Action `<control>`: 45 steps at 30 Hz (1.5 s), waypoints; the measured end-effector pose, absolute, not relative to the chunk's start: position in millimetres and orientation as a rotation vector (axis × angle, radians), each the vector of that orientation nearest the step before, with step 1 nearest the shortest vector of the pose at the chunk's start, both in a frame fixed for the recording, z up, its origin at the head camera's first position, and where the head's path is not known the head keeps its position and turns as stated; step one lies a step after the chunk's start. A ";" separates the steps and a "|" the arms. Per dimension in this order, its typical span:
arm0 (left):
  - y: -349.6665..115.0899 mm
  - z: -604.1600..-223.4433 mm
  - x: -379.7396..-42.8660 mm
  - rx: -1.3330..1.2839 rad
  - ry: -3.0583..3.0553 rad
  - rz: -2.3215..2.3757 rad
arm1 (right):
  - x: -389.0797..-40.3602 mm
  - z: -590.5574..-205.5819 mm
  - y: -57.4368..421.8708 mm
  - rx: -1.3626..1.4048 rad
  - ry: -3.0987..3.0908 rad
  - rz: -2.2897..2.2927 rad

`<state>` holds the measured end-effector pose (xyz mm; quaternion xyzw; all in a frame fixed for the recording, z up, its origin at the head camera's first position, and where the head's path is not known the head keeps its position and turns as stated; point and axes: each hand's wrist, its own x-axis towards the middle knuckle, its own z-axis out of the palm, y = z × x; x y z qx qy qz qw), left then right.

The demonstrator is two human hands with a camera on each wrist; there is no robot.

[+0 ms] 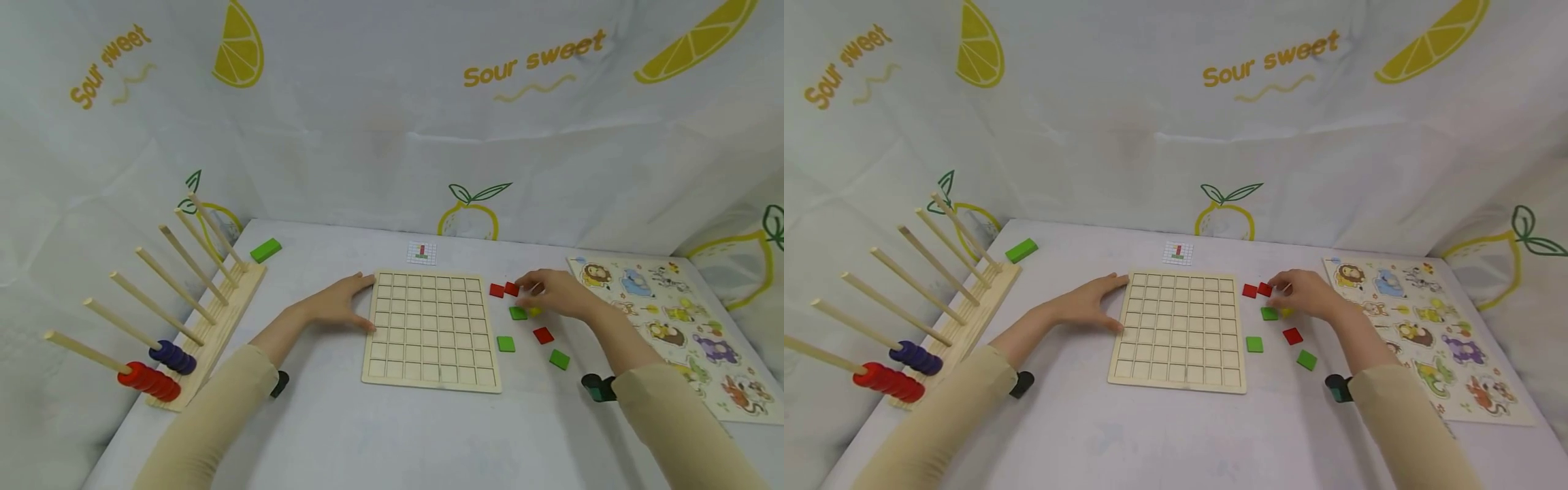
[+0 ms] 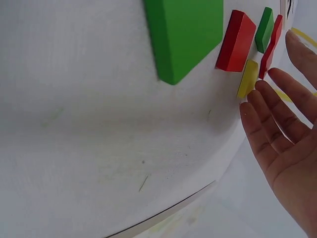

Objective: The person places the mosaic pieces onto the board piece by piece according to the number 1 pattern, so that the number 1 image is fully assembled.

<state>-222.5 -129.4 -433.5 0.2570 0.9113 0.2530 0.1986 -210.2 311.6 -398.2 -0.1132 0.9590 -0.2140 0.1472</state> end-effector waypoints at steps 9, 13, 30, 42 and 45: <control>-122.6 -433.0 -215.3 0.820 2.625 0.477 | -208.9 -400.4 307.9 -0.318 2.746 -0.624; -121.6 -436.0 -214.9 0.819 2.635 0.472 | -208.8 -400.7 307.9 -0.301 2.744 -0.632; -122.7 -436.6 -215.0 0.839 2.646 0.442 | -208.1 -400.8 330.4 -0.297 2.683 -0.613; -123.9 -435.3 -216.1 0.845 2.646 0.445 | -212.5 -400.8 331.9 -0.311 2.665 -0.593; -124.1 -436.2 -216.6 0.841 2.646 0.452 | -213.3 -400.9 331.1 -0.309 2.670 -0.588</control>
